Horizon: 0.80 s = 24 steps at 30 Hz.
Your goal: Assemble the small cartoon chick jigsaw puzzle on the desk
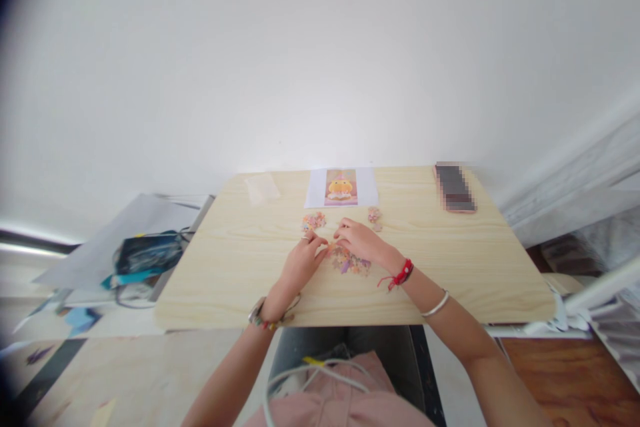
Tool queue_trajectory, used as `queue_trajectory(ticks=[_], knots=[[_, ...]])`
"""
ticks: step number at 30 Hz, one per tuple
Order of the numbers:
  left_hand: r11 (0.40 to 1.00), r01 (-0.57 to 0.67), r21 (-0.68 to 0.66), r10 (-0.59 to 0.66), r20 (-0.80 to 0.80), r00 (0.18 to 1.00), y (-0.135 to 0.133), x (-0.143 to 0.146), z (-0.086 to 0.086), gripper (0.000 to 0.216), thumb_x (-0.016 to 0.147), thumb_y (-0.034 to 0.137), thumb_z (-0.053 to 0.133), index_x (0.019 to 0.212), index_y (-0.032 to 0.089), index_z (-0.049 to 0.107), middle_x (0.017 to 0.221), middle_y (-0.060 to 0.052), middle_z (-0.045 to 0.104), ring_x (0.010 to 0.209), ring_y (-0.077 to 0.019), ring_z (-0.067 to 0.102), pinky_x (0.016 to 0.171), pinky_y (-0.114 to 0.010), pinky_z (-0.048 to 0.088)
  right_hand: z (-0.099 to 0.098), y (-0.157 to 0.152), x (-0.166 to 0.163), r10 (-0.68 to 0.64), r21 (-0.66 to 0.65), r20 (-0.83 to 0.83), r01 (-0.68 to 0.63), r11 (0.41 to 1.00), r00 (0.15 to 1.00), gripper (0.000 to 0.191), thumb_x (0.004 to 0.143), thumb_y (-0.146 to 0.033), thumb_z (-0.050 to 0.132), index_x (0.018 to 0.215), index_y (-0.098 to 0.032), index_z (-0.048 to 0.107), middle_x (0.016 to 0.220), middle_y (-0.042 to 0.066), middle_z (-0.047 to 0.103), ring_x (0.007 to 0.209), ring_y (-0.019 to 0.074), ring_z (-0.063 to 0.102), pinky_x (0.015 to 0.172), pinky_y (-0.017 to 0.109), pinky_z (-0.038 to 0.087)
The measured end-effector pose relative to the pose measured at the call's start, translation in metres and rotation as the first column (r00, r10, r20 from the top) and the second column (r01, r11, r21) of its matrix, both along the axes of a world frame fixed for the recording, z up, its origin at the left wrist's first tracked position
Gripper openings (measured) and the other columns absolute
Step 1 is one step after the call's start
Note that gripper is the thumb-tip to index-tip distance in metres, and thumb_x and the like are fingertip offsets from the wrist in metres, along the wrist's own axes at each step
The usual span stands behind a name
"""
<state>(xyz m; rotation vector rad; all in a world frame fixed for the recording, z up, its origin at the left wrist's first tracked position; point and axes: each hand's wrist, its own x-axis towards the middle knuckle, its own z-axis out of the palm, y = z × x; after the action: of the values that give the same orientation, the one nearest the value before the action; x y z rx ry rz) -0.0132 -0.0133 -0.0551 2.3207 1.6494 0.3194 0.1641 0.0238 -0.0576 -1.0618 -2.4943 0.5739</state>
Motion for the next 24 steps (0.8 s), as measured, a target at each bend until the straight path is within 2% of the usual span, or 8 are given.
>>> queue_trajectory(ticks=[3,8,16,20,24], knots=[[0.998,-0.034,0.054,0.030,0.064,0.997,0.003,-0.009,0.004,0.014,0.083,0.022,0.047,0.092,0.016,0.057,0.093,-0.007,0.052,0.081,-0.0162,0.055,0.072,-0.027,0.045,0.002,-0.001,-0.001,-0.027,0.031,-0.062,0.029,0.999,0.998,0.014,0.082,-0.016,0.049,0.089,-0.015,0.060,0.090,0.006,0.052,0.081,0.0146,0.052,0.074,0.028,0.043],[0.992,0.010,0.126,-0.033,0.177,0.984,0.008,-0.010,0.009,0.012,0.082,0.021,0.050,0.090,0.017,0.057,0.089,-0.006,0.053,0.076,-0.0143,0.055,0.070,-0.027,0.045,0.004,-0.002,-0.005,-0.042,0.089,-0.115,0.052,0.995,0.992,0.013,0.083,-0.018,0.047,0.080,-0.016,0.060,0.081,0.004,0.051,0.075,0.0131,0.052,0.069,0.026,0.043],[0.984,0.056,0.170,-0.078,0.126,0.989,0.013,0.000,0.008,0.013,0.081,0.021,0.051,0.091,0.017,0.058,0.092,-0.007,0.053,0.083,-0.0174,0.055,0.069,-0.027,0.046,0.008,-0.007,0.005,-0.103,0.153,-0.108,0.119,0.981,0.989,0.013,0.084,-0.020,0.048,0.082,-0.015,0.060,0.080,0.005,0.053,0.074,0.0137,0.051,0.068,0.026,0.041],[0.979,0.015,0.201,-0.040,0.123,0.992,0.020,-0.009,0.007,0.013,0.082,0.022,0.050,0.092,0.018,0.058,0.094,-0.007,0.053,0.085,-0.0168,0.055,0.070,-0.026,0.046,0.006,0.008,-0.008,-0.079,0.171,-0.103,0.096,0.981,0.992,0.014,0.083,-0.020,0.049,0.078,-0.016,0.061,0.078,0.004,0.052,0.073,0.0132,0.050,0.068,0.025,0.040],[0.974,-0.053,0.220,0.027,0.118,0.993,0.035,-0.028,0.007,0.014,0.083,0.022,0.048,0.091,0.018,0.059,0.087,-0.005,0.051,0.077,-0.0148,0.055,0.068,-0.025,0.045,0.003,0.033,-0.032,-0.062,0.187,-0.066,0.073,0.980,0.996,0.013,0.082,-0.020,0.051,0.078,-0.015,0.062,0.076,0.003,0.052,0.072,0.0127,0.049,0.066,0.024,0.037]])
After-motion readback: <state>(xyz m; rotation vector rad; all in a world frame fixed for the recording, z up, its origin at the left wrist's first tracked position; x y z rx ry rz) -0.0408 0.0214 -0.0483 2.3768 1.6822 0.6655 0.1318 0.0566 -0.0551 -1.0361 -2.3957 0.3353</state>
